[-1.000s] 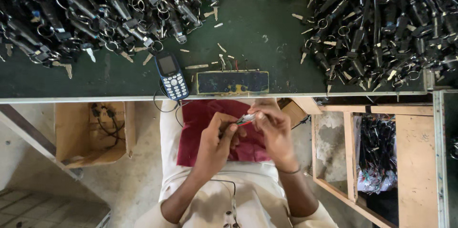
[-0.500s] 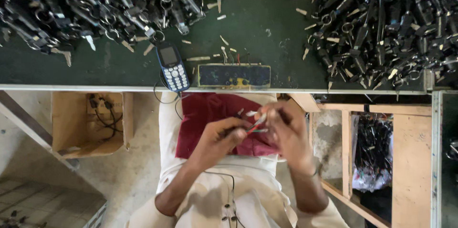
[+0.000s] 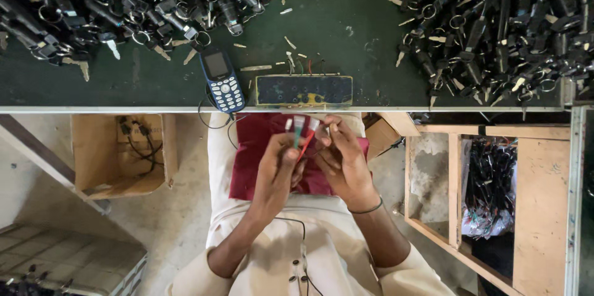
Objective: The person sits at a workbench covered with piles of black cable connectors and assembles power plugs. They pick a connector, twist the stripped wire ends together, insert the wires into the plug body, and place the finished cable aside, repeating the process.
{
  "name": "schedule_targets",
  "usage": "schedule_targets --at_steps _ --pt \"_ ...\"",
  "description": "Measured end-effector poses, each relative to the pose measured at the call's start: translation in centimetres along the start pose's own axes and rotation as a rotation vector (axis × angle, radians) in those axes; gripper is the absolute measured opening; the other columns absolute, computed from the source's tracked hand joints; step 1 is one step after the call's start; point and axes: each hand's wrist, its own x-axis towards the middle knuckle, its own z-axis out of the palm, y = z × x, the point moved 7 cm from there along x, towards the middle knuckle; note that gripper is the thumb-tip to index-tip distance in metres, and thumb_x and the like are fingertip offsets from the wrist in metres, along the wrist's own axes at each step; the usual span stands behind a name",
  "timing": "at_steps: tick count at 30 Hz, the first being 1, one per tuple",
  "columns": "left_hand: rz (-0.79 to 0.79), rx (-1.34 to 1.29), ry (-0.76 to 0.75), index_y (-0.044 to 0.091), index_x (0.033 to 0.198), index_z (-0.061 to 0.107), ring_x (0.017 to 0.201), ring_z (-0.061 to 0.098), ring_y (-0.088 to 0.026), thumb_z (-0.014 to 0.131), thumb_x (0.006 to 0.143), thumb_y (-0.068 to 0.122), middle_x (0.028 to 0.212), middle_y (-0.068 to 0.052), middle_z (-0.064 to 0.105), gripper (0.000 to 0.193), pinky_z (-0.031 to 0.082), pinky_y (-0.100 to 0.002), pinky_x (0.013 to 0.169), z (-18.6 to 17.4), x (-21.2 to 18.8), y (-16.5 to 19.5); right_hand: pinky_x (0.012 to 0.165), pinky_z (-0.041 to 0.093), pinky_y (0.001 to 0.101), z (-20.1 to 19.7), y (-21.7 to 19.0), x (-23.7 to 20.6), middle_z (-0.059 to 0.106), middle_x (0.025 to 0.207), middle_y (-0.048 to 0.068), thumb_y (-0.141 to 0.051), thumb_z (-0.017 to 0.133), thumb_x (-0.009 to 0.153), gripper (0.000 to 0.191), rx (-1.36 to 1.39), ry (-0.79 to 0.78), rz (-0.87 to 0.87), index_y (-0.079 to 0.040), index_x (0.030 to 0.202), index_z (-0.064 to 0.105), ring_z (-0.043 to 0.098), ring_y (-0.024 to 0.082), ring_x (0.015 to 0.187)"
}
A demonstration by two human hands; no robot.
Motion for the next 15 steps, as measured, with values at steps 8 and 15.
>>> schedule_targets --at_steps 8,15 --pt "0.093 0.318 0.005 -0.001 0.118 0.057 0.073 0.063 -0.006 0.065 0.098 -0.001 0.087 -0.001 0.067 0.021 0.054 -0.024 0.061 1.2 -0.4 2.1 0.079 0.049 0.0198 1.1 -2.4 -0.6 0.073 0.101 0.0 -0.015 0.065 0.101 0.019 -0.781 0.127 -0.273 0.002 0.107 0.072 0.062 0.002 0.09" --pt "0.214 0.47 0.067 -0.003 0.109 0.069 0.071 0.059 -0.007 0.07 0.094 -0.002 0.085 -0.003 0.066 0.015 0.049 -0.024 0.063 1.1 -0.4 3.9 0.073 0.049 0.0204 -0.3 -1.1 -0.1 0.069 0.099 0.001 -0.015 0.066 0.104 0.02 -0.613 0.133 -0.222 0.0 0.116 0.073 0.055 0.002 0.082"
